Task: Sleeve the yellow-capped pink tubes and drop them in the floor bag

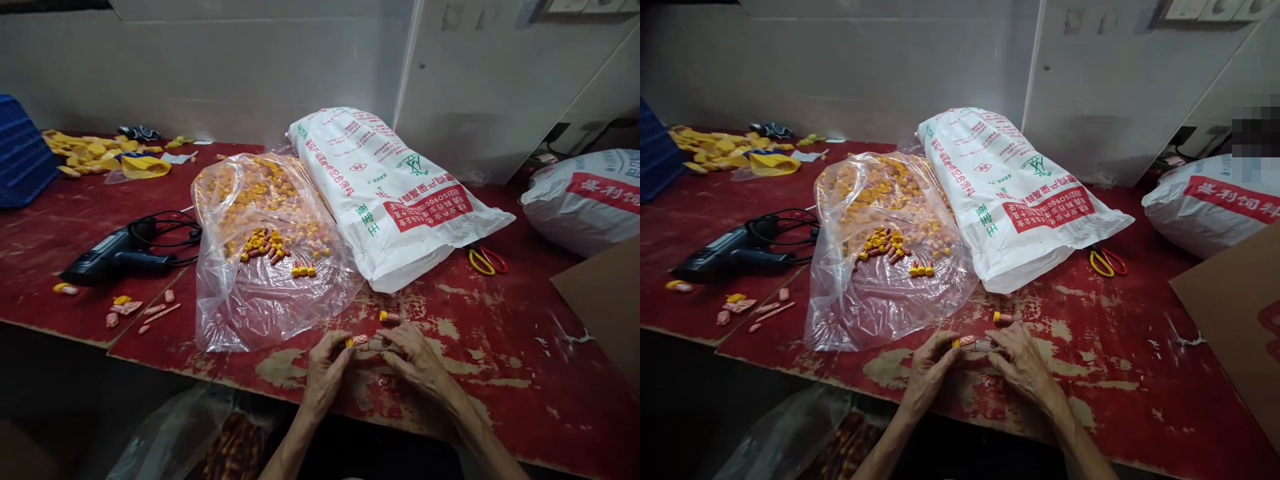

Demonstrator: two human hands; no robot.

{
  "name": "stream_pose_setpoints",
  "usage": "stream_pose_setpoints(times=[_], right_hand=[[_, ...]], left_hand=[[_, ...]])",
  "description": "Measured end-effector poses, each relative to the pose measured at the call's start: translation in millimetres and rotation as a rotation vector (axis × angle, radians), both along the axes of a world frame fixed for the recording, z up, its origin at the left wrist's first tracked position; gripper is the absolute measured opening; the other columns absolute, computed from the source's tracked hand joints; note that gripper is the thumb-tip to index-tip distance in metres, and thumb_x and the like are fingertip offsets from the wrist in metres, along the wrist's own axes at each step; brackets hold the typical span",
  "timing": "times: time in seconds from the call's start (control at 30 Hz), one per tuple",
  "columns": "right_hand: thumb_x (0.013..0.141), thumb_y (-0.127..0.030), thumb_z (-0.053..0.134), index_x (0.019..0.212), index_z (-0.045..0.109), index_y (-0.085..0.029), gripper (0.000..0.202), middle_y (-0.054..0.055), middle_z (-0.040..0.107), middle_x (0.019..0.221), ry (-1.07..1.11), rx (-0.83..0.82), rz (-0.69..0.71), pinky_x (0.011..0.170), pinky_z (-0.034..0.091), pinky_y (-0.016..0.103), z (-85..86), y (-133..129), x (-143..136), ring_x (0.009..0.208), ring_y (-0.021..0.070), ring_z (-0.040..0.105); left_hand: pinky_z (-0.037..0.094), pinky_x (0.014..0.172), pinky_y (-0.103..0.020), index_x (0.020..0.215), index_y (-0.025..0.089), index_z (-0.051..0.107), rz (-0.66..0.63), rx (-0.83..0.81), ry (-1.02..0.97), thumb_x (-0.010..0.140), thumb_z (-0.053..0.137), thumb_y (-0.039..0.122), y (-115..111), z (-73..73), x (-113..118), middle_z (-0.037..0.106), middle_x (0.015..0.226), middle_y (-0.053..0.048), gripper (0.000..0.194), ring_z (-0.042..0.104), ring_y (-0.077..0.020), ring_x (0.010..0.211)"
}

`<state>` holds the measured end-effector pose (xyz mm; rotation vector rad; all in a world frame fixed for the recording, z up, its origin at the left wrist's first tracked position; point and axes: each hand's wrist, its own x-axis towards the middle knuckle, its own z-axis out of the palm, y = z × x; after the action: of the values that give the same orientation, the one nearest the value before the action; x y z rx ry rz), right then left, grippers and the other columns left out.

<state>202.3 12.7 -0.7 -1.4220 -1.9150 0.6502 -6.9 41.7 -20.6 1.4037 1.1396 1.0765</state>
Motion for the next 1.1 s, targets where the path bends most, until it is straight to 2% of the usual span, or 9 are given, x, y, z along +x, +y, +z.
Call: stream_pose_setpoints(times=[0.07, 0.23, 0.33, 0.43, 0.6, 0.73, 0.8, 0.97, 1.1], right_hand=[[0.084, -0.031, 0.056, 0.112, 0.063, -0.024, 0.029, 0.007, 0.066, 0.105, 0.131, -0.064, -0.059, 0.095, 0.043, 0.045, 2.9, -1.5, -0.1, 0.104, 0.0237, 0.056], [0.080, -0.036, 0.063, 0.128, 0.043, -0.025, 0.053, 0.006, 0.064, 0.108, 0.799, -0.197, -0.313, 0.085, 0.051, 0.036, 5.9, -4.3, -3.6, 0.096, 0.0189, 0.062], [0.074, -0.034, 0.070, 0.116, 0.047, -0.024, 0.049, 0.004, 0.066, 0.100, 1.016, -0.198, -0.365, 0.086, 0.051, 0.039, 1.2, -6.2, -18.3, 0.090, 0.0191, 0.064], [0.071, -0.035, 0.072, 0.096, 0.049, -0.023, 0.037, 0.004, 0.067, 0.094, 1.092, -0.214, -0.359, 0.084, 0.052, 0.039, -7.3, -9.9, -37.5, 0.089, 0.0201, 0.065], [0.074, -0.039, 0.069, 0.091, 0.049, -0.022, 0.032, 0.005, 0.066, 0.100, 1.003, -0.357, -0.267, 0.081, 0.052, 0.036, -12.8, -16.1, -50.1, 0.090, 0.0197, 0.063], [0.077, -0.043, 0.066, 0.091, 0.051, -0.021, 0.030, 0.004, 0.063, 0.099, 0.751, -0.400, -0.227, 0.077, 0.052, 0.031, -3.8, -18.9, -46.6, 0.087, 0.0181, 0.061], [0.083, -0.042, 0.059, 0.092, 0.054, -0.020, 0.024, 0.003, 0.062, 0.092, 0.552, -0.347, -0.178, 0.073, 0.051, 0.028, -1.6, -20.7, -48.7, 0.081, 0.0164, 0.060], [0.090, -0.031, 0.047, 0.101, 0.058, -0.021, 0.019, 0.006, 0.061, 0.096, 0.236, 0.035, -0.158, 0.083, 0.047, 0.030, -5.3, -20.1, -57.3, 0.092, 0.0170, 0.057], [0.091, -0.033, 0.045, 0.090, 0.060, -0.022, 0.018, 0.002, 0.062, 0.083, 0.054, -0.109, -0.033, 0.070, 0.049, 0.027, -2.9, -9.7, -41.7, 0.077, 0.0153, 0.059]], left_hand=[[0.050, 0.078, -0.028, 0.095, 0.018, 0.066, 0.029, -0.086, -0.091, 0.074, 0.066, 0.033, -2.1, -2.3, -0.3, 0.067, 0.090, -0.005, 0.026, 0.063, -0.0180, 0.085], [0.050, 0.071, -0.027, 0.089, 0.016, 0.064, 0.082, -0.244, -0.283, 0.068, 0.072, 0.037, -8.8, 0.9, 4.1, 0.069, 0.084, -0.004, 0.031, 0.064, -0.0166, 0.078], [0.051, 0.071, -0.027, 0.090, 0.016, 0.065, 0.026, -0.275, -0.288, 0.070, 0.071, 0.037, -13.7, 3.7, 7.6, 0.069, 0.089, -0.005, 0.030, 0.064, -0.0173, 0.079], [0.050, 0.075, -0.029, 0.092, 0.016, 0.066, -0.013, -0.268, -0.296, 0.071, 0.070, 0.036, -18.7, 3.3, 11.3, 0.069, 0.092, -0.007, 0.028, 0.064, -0.0192, 0.084], [0.050, 0.081, -0.031, 0.093, 0.017, 0.066, 0.024, -0.271, -0.351, 0.070, 0.070, 0.035, -25.2, 4.2, 14.7, 0.069, 0.095, -0.007, 0.029, 0.063, -0.0206, 0.090], [0.051, 0.076, -0.030, 0.095, 0.017, 0.067, 0.052, -0.281, -0.317, 0.075, 0.064, 0.038, -31.2, 7.6, 16.9, 0.069, 0.095, -0.007, 0.029, 0.064, -0.0193, 0.084], [0.051, 0.076, -0.030, 0.093, 0.017, 0.068, 0.045, -0.264, -0.281, 0.077, 0.060, 0.037, -34.5, 7.2, 19.4, 0.070, 0.093, -0.007, 0.027, 0.064, -0.0194, 0.084], [0.049, 0.084, -0.031, 0.097, 0.017, 0.068, 0.055, -0.237, -0.243, 0.077, 0.057, 0.031, -35.2, 4.5, 22.0, 0.070, 0.097, -0.008, 0.026, 0.064, -0.0206, 0.092], [0.051, 0.074, -0.029, 0.094, 0.019, 0.070, -0.105, -0.149, -0.037, 0.080, 0.048, 0.023, -26.9, 12.0, 16.8, 0.071, 0.091, -0.007, 0.027, 0.064, -0.0182, 0.081]])
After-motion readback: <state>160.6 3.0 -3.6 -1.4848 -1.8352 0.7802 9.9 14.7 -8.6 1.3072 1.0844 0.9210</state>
